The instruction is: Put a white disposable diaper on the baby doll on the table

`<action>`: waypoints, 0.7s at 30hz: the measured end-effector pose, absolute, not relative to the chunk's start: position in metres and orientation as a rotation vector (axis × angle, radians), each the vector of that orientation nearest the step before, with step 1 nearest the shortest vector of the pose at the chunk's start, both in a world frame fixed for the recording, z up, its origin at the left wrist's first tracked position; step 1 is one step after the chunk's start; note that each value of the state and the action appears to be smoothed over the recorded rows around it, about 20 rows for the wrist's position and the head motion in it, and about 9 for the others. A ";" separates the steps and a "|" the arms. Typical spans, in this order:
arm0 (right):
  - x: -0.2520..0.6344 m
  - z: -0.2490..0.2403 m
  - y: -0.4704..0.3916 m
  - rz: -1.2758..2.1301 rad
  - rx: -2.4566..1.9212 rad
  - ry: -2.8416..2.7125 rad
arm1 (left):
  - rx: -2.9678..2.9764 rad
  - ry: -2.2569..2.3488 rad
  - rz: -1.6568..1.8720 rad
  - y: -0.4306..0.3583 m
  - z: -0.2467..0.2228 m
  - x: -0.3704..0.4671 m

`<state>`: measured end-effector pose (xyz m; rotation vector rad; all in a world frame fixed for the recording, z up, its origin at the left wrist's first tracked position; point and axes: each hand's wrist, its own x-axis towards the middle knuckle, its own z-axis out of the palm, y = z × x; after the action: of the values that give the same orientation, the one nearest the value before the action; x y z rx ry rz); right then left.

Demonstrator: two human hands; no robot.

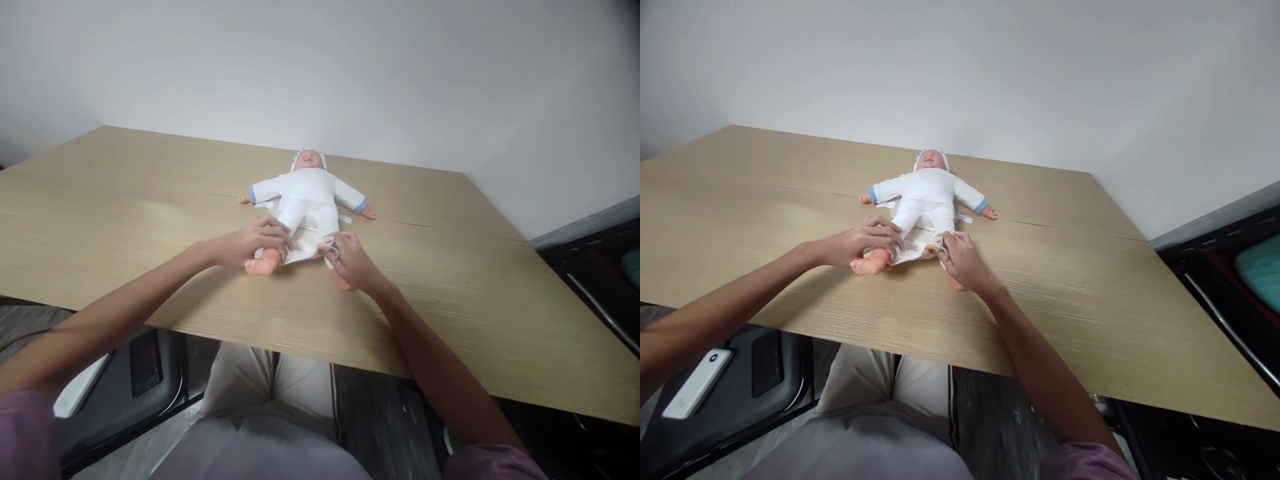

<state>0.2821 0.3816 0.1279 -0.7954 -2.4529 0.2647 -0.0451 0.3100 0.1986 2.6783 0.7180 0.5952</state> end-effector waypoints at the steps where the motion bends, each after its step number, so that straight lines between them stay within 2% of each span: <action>1: 0.282 0.128 0.381 0.298 -0.829 -2.424 | 2.668 0.713 0.601 0.306 0.200 -0.044; 9: 0.278 0.137 0.369 0.728 -0.757 -2.061 | 2.601 0.749 0.615 0.266 0.202 -0.048; 21: 0.262 0.140 0.365 1.045 -0.728 -1.642 | 2.706 0.846 0.555 0.252 0.197 -0.047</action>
<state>0.2619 0.3654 0.1399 -0.7278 -1.6423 1.0455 -0.0473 0.2525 0.1965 2.7063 0.8465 0.5548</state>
